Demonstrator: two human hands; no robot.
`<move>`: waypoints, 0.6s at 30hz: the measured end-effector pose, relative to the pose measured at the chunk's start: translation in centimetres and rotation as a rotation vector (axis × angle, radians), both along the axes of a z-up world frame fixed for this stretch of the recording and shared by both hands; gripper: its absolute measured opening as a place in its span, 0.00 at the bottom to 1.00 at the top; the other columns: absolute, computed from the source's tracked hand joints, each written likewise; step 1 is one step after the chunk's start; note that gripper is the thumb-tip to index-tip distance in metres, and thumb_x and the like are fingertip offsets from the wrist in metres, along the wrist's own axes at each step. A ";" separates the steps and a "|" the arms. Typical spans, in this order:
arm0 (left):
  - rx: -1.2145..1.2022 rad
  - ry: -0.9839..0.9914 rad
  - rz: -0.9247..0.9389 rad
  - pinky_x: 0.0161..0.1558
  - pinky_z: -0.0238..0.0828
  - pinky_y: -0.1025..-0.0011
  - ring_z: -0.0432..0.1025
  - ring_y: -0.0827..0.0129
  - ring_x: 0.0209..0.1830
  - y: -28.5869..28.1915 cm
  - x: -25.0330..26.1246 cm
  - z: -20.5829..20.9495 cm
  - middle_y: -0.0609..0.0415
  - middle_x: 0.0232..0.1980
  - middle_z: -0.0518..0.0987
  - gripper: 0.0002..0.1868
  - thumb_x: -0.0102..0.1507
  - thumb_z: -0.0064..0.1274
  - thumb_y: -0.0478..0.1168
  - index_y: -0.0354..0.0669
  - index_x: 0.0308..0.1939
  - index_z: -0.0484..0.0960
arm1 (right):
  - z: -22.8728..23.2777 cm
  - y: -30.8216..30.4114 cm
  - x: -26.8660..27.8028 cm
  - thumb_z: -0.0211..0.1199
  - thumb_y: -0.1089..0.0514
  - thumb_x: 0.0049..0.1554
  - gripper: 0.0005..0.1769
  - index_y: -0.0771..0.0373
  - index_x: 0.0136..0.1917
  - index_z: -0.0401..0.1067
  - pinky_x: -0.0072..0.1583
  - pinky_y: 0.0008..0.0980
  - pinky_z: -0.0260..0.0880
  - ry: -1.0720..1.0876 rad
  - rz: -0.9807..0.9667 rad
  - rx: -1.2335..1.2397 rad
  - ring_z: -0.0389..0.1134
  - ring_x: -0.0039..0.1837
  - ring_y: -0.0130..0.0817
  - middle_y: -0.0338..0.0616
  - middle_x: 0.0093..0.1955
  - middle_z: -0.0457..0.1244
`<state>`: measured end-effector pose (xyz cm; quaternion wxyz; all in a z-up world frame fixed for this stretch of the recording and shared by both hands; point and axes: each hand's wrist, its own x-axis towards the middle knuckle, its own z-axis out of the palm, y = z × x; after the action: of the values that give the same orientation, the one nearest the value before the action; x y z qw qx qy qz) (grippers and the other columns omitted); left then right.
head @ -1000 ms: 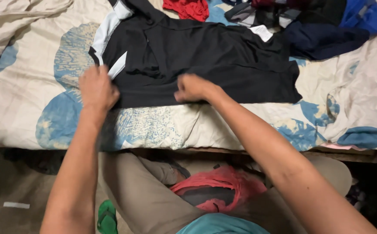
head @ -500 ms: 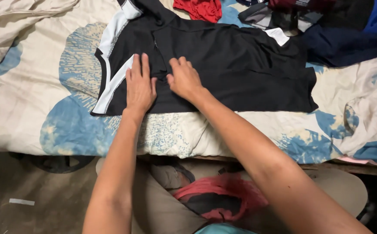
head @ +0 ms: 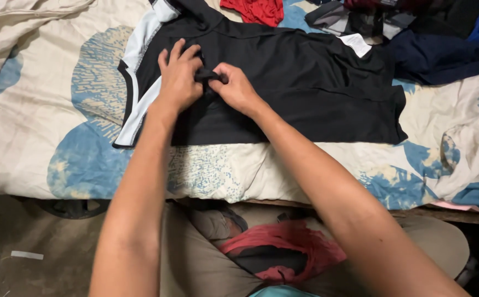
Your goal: The person folds a black pair of shorts and a pair of dark gray pants on a bed. They smooth and fold each item neatly, then place the folded shorts into a wooden shelf compartment.
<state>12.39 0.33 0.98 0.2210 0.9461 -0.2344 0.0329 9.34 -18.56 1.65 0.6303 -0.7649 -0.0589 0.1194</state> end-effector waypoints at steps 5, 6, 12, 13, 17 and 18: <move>0.065 -0.137 -0.149 0.64 0.53 0.49 0.71 0.52 0.45 -0.2 0.3 4.4 0.50 0.38 0.80 0.17 0.48 0.59 0.34 0.44 0.40 0.74 | 3.9 0.3 -1.0 0.62 0.67 0.49 0.19 0.63 0.55 0.67 0.53 0.37 0.68 -0.400 -0.012 -0.242 0.66 0.48 0.44 0.46 0.49 0.66; 0.162 -0.199 -0.178 0.56 0.56 0.54 0.69 0.53 0.44 0.0 0.5 4.8 0.52 0.37 0.82 0.18 0.47 0.61 0.35 0.46 0.39 0.74 | 3.9 0.4 -1.0 0.59 0.69 0.48 0.17 0.64 0.53 0.69 0.53 0.40 0.66 -0.502 -0.049 -0.343 0.64 0.48 0.49 0.47 0.47 0.64; 0.413 -0.381 -0.133 0.63 0.53 0.50 0.63 0.50 0.61 3.2 -0.7 4.9 0.46 0.53 0.74 0.13 0.49 0.60 0.39 0.44 0.38 0.82 | 4.1 -0.7 -2.1 0.50 0.76 0.45 0.18 0.61 0.47 0.70 0.51 0.40 0.67 -0.402 -0.134 -0.563 0.63 0.47 0.46 0.46 0.48 0.57; 0.414 -0.381 -0.134 0.63 0.53 0.50 0.63 0.50 0.61 3.2 -1.1 4.9 0.46 0.53 0.74 0.13 0.49 0.60 0.39 0.44 0.38 0.82 | 3.6 -0.7 -2.3 0.50 0.76 0.45 0.18 0.61 0.47 0.70 0.51 0.40 0.67 -0.401 -0.135 -0.563 0.63 0.47 0.46 0.46 0.48 0.57; 0.396 -0.359 -0.082 0.53 0.61 0.57 0.69 0.54 0.44 4.1 -1.1 1.4 0.49 0.43 0.74 0.23 0.45 0.62 0.39 0.47 0.43 0.75 | 4.2 0.0 -2.2 0.59 0.68 0.51 0.21 0.58 0.58 0.69 0.56 0.54 0.72 -0.091 -0.089 -0.824 0.67 0.54 0.59 0.54 0.57 0.53; 0.403 -0.339 -0.075 0.46 0.61 0.58 0.70 0.56 0.41 4.6 -0.9 -0.4 0.53 0.40 0.73 0.26 0.42 0.61 0.40 0.50 0.44 0.73 | 4.9 0.2 -2.2 0.64 0.64 0.55 0.24 0.56 0.65 0.68 0.61 0.59 0.73 0.071 -0.036 -0.862 0.69 0.60 0.63 0.53 0.62 0.51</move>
<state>11.53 4.90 0.53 -0.0133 0.9427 -0.3046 0.1354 7.18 -18.31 6.55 0.2568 -0.9545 0.0313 0.1483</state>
